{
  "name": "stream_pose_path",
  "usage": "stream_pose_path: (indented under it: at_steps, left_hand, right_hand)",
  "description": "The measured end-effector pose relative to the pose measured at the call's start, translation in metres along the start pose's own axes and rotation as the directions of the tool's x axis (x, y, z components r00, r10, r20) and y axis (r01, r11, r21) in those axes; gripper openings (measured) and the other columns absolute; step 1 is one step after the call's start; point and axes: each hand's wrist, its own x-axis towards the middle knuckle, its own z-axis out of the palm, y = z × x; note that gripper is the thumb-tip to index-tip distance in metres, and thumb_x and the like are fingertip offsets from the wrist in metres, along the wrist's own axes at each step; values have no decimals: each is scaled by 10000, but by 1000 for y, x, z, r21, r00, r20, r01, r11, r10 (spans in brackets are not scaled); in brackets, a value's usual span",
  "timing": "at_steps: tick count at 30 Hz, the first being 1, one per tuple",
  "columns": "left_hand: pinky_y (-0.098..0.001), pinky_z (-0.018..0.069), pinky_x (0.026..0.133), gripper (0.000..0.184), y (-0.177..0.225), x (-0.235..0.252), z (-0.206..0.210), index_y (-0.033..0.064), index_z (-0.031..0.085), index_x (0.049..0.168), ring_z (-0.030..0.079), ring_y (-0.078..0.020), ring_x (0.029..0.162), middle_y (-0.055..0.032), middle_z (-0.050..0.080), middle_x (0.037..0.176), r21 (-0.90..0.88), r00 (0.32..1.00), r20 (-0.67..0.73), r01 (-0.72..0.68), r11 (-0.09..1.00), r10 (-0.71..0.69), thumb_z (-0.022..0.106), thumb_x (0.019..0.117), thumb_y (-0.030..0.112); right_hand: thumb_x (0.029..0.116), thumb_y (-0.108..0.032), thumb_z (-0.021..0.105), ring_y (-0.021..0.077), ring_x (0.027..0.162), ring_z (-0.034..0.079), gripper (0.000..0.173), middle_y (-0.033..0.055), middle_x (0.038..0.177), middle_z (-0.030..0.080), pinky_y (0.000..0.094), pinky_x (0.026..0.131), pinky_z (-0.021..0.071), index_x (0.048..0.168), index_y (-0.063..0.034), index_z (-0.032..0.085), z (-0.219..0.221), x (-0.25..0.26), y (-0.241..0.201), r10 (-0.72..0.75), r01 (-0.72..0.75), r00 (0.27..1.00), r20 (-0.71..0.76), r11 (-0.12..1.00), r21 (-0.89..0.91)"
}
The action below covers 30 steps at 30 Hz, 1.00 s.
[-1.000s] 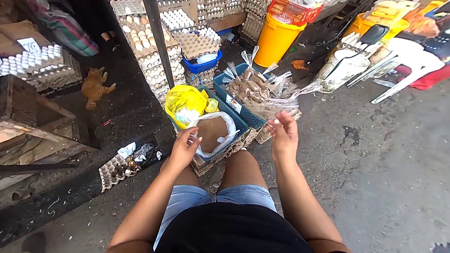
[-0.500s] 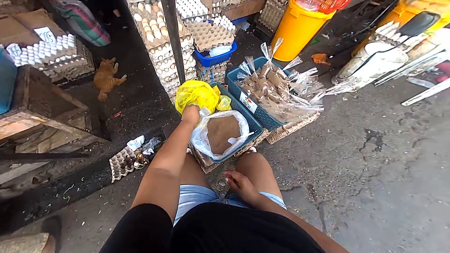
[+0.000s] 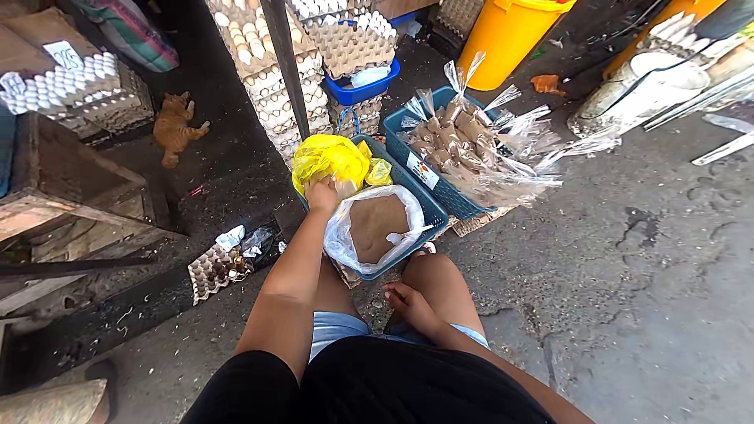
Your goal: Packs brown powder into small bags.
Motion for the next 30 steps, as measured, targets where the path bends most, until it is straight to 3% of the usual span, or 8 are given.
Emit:
stream_pose_path:
  at_steps: [2, 6, 9, 12, 18, 23, 27, 30]
  left_hand:
    - [-537, 311, 1192, 359, -5, -1, -3, 41, 685, 1313, 436, -402, 1418, -230, 544, 1463, -192, 991, -128, -73, 979, 48, 479, 1089, 232]
    - [-425, 503, 1032, 233, 7, -28, -35, -28, 727, 1152, 676, -262, 1114, -196, 720, 1144, -502, 947, -309, -246, 829, 93, 621, 1021, 133]
    - [-375, 556, 897, 181, 14, -66, -68, -27, 714, 1101, 687, -190, 945, -148, 722, 1036, -543, 932, -320, -329, 773, 172, 689, 972, 98]
    - [-413, 547, 928, 181, 21, -113, -84, -14, 726, 1082, 686, -213, 995, -141, 724, 1037, -477, 913, -311, -391, 787, 265, 713, 954, 114]
    - [-350, 552, 948, 187, 60, -221, -75, -69, 741, 1075, 709, -199, 1000, -174, 744, 1034, -559, 786, 56, -486, 672, 615, 677, 958, 61]
    - [-389, 544, 907, 157, 74, -251, -54, -110, 721, 1006, 697, -272, 950, -220, 717, 957, -567, 661, 117, -569, 596, 742, 643, 963, 19]
    - [-495, 528, 847, 313, 69, -256, -49, -125, 653, 901, 671, -366, 905, -254, 663, 893, -425, 618, 239, -627, 653, 749, 563, 1039, 142]
    - [-528, 532, 937, 275, 69, -258, -46, -135, 677, 1012, 689, -403, 1023, -278, 691, 1009, -388, 535, 303, -686, 615, 789, 501, 1049, 73]
  right_hand:
    - [1070, -193, 506, 202, 912, 687, 339, 178, 1074, 699, 358, 882, 555, 1312, 10, 628, 1, -1, -3, 8, -8, 1000, 8, 1000, -7]
    - [1073, -182, 506, 189, 902, 690, 323, 168, 1069, 703, 353, 875, 559, 1301, 6, 635, 0, -5, -7, -5, 5, 1000, -13, 1000, 3]
    - [1061, -154, 510, 167, 894, 698, 293, 151, 1034, 714, 334, 861, 571, 1243, 14, 667, 1, -14, -10, -81, 85, 994, -71, 995, 55]
    - [1029, -154, 538, 126, 888, 700, 286, 122, 1024, 721, 299, 849, 584, 1190, 30, 688, -5, -28, -24, -212, 241, 954, -211, 963, 123]
    - [887, -242, 713, -5, 967, 657, 460, -6, 1106, 688, 167, 851, 558, 1247, 25, 610, -31, -48, -95, -472, 592, 742, -475, 795, 134]
    - [925, -204, 710, -56, 1003, 627, 111, -75, 971, 689, 125, 912, 516, 901, -96, 716, -43, -68, -110, -630, 707, 450, -633, 684, -179]
    - [951, -210, 693, -45, 1034, 645, 103, -117, 1042, 723, 136, 917, 532, 959, -165, 785, -53, -85, -109, -637, 724, 523, -566, 682, -99]
    - [912, -264, 740, -49, 953, 648, 42, -153, 1008, 700, 127, 833, 549, 944, -239, 749, -53, -89, -111, -605, 720, 595, -529, 694, 16]
